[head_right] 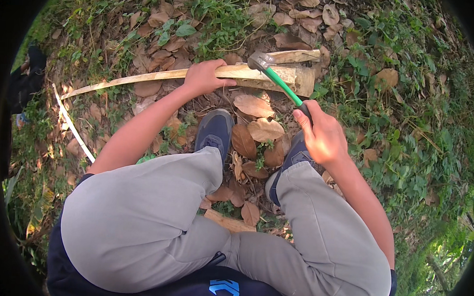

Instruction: The person sits on the forest floor and uses a small axe to repeatedly strike a long, thin piece of wood resting on a larger log. The person holds the wood steady with one hand while swinging the axe with the other to split or shape the material.

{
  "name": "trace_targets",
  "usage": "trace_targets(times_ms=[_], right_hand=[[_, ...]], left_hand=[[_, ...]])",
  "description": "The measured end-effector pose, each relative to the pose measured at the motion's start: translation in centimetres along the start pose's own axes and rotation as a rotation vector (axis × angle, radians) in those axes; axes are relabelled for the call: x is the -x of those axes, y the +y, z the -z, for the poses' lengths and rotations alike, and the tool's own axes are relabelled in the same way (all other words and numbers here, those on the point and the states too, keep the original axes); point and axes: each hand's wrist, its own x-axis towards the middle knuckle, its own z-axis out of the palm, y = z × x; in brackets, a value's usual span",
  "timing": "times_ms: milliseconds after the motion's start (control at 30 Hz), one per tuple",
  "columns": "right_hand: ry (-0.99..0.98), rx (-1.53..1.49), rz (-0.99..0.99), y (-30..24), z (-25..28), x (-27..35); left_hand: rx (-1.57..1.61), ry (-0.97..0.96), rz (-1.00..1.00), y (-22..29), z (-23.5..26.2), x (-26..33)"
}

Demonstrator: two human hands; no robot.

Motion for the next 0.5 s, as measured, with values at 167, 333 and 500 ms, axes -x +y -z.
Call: trace_targets(times_ms=[167, 333, 500], right_hand=[[0.094, -0.098, 0.101, -0.8, 0.3, -0.2], [-0.045, 0.117, -0.043, 1.3, -0.6, -0.5], [-0.006, -0.005, -0.052, -0.9, 0.6, 0.3]], left_hand=[[0.006, -0.01, 0.003, 0.2, 0.0, 0.2], [0.018, -0.004, -0.002, 0.7, 0.2, -0.1], [0.016, 0.079, -0.01, 0.1, -0.4, 0.4]])
